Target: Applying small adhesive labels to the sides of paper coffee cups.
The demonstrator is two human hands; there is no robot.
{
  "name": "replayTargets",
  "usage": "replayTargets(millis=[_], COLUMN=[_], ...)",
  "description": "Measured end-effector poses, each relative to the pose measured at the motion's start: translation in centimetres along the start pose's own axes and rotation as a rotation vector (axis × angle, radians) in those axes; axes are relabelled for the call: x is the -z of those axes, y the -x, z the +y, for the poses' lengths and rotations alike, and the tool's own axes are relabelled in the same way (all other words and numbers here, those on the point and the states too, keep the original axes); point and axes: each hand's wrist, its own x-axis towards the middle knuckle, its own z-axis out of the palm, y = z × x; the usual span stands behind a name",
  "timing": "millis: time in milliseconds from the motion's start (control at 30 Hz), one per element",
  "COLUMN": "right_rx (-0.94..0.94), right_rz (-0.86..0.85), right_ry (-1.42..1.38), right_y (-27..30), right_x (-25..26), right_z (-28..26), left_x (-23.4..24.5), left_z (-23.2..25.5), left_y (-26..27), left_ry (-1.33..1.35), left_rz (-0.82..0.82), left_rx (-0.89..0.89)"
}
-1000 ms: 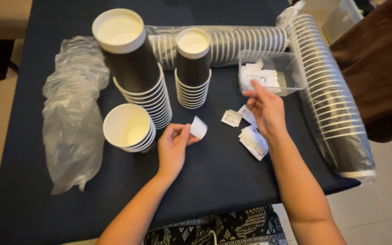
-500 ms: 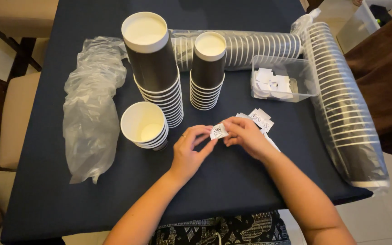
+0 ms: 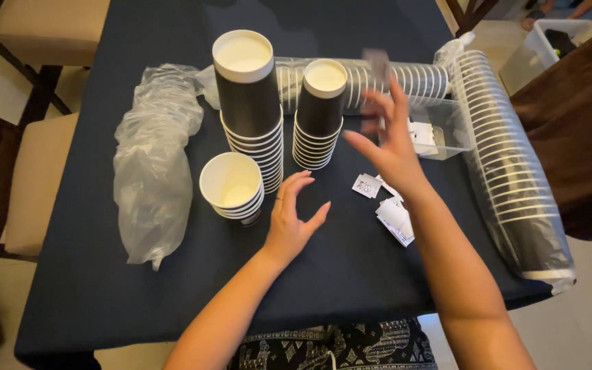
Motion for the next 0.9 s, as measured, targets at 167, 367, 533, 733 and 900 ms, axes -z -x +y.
replayTargets(millis=[167,367,533,733,900], right_rx=[0.122,-0.114,-0.160,0.340,0.551], right_rz=[0.039,0.255,0.331,0.282,0.370], right_ry=[0.258,0.242,0.177,-0.171,-0.057], right_y=[-6.2,-5.5,-4.7,-5.2,-3.1], right_x=[-5.6,-8.5,-6.4,-2.3,0.8], right_z=[-0.8,-1.7,-0.7,-2.5,-3.8], left_x=[-5.7,-8.5,-9.0,-8.4,-6.9], left_z=[-2.9,-5.3,-7.5,-8.7,-7.0], left_y=[0.0,-6.7,-7.7,-8.4,-7.3], left_ry=[-0.118,-0.086,-0.126,-0.128,-0.041], left_rz=[0.050,0.273,0.290,0.141,0.107], left_rx=[0.032,0.323,0.405,0.468,0.261])
